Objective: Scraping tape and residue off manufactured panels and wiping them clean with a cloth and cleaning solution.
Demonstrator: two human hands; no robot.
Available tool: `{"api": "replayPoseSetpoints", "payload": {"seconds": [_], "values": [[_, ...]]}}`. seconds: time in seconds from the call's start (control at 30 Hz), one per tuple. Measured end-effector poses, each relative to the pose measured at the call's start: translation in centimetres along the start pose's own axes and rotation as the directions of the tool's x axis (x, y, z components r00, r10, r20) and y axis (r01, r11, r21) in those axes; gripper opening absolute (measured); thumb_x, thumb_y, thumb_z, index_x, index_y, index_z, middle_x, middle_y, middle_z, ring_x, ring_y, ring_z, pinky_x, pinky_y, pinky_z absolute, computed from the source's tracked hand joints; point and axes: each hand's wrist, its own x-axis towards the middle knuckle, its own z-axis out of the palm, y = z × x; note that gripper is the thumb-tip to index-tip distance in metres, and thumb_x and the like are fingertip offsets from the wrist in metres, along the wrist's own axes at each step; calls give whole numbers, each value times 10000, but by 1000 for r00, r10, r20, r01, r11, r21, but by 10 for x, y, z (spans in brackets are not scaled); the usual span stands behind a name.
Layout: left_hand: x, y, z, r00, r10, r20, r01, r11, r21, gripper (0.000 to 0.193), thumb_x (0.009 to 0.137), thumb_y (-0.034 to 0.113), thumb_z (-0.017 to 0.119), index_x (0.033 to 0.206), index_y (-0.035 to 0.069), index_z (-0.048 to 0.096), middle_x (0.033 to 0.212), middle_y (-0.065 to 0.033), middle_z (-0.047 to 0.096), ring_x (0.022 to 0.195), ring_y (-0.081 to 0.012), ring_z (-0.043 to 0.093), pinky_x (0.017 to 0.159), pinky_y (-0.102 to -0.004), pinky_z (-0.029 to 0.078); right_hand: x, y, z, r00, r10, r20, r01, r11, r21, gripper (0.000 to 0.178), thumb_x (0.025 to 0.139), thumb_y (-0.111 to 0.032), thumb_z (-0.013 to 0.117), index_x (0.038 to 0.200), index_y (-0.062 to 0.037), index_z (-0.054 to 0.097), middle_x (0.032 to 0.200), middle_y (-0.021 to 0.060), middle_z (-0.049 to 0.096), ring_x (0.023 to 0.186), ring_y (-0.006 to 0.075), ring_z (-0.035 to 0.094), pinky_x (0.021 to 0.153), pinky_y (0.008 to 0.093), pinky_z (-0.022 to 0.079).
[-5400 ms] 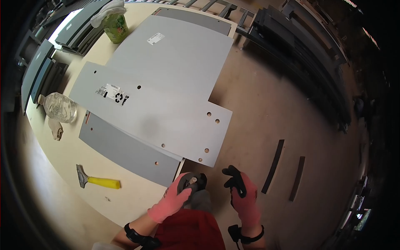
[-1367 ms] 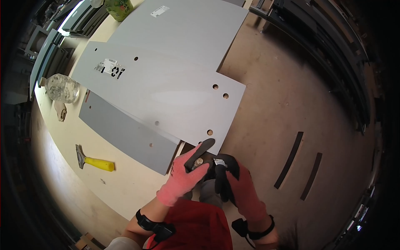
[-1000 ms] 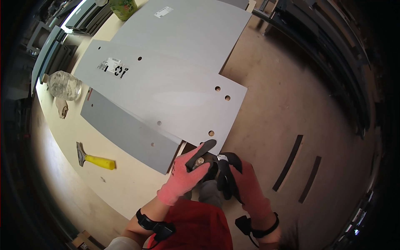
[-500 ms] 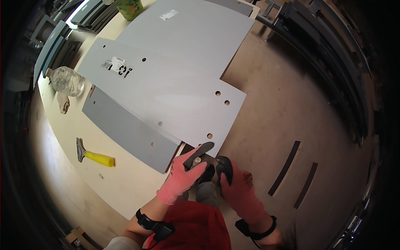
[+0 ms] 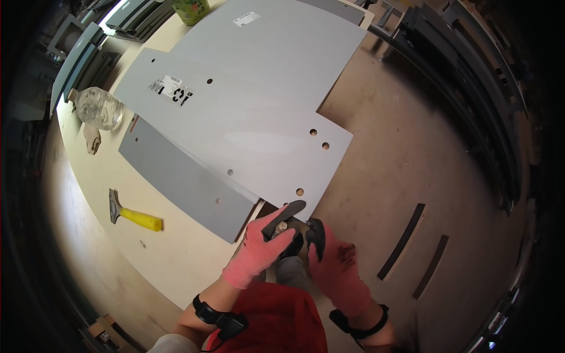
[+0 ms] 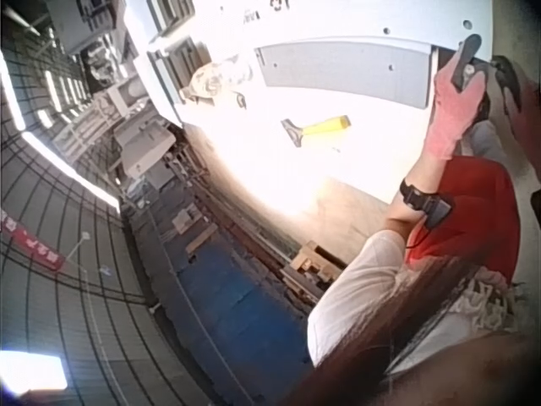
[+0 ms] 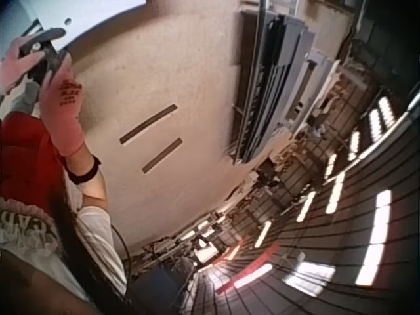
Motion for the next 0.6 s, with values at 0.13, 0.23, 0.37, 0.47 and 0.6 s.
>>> {"api": "replayPoseSetpoints", "payload": {"seconds": [0.13, 0.23, 0.37, 0.47, 0.6], "values": [[-1, -3, 0, 1000, 18, -22, -17, 999, 27, 444, 827, 47, 554, 1269, 19, 513, 738, 75, 482, 651, -6, 395, 566, -162, 349, 0, -1, -4, 994, 85, 61, -94, 983, 155, 411, 857, -166, 539, 1225, -25, 424, 845, 137, 610, 670, 274, 611, 605, 355, 445], [0, -4, 0, 1000, 3, -22, -2, 1000, 23, 445, 824, 48, 562, 1266, 16, 515, 752, 69, 497, 656, -4, 397, 565, -164, 349, 3, -3, -1, 995, 85, 54, -95, 971, 217, 433, 856, -192, 547, 1235, -19, 428, 824, 94, 612, 632, 230, 596, 591, 336, 419], [-1, -1, 1, 1000, 23, -21, -22, 998, 51, 433, 806, 60, 556, 1236, 13, 541, 837, 29, 570, 730, -32, 465, 649, -180, 409, -11, 1, 16, 998, 8, -55, -17, 988, -155, 469, 849, -229, 561, 1245, -14, 433, 807, 47, 612, 604, 166, 568, 579, 300, 374], [-2, -1, 3, 999, -12, -47, 13, 1000, 14, 433, 804, 55, 553, 1235, 15, 543, 827, 30, 564, 727, -34, 463, 647, -180, 408, -14, 0, 20, 999, -12, -53, 0, 975, -224, 500, 840, -258, 573, 1253, -11, 438, 810, 16, 607, 601, 117, 540, 582, 270, 334], [-1, -2, 4, 998, -6, -61, 6, 1000, -4, 429, 804, 48, 545, 1232, 17, 546, 818, 27, 559, 726, -42, 463, 652, -186, 409, -15, -2, 19, 995, -50, -86, 21, 949, -314, 496, 841, -245, 571, 1258, -15, 433, 801, 19, 613, 601, 131, 555, 582, 275, 358]]}}
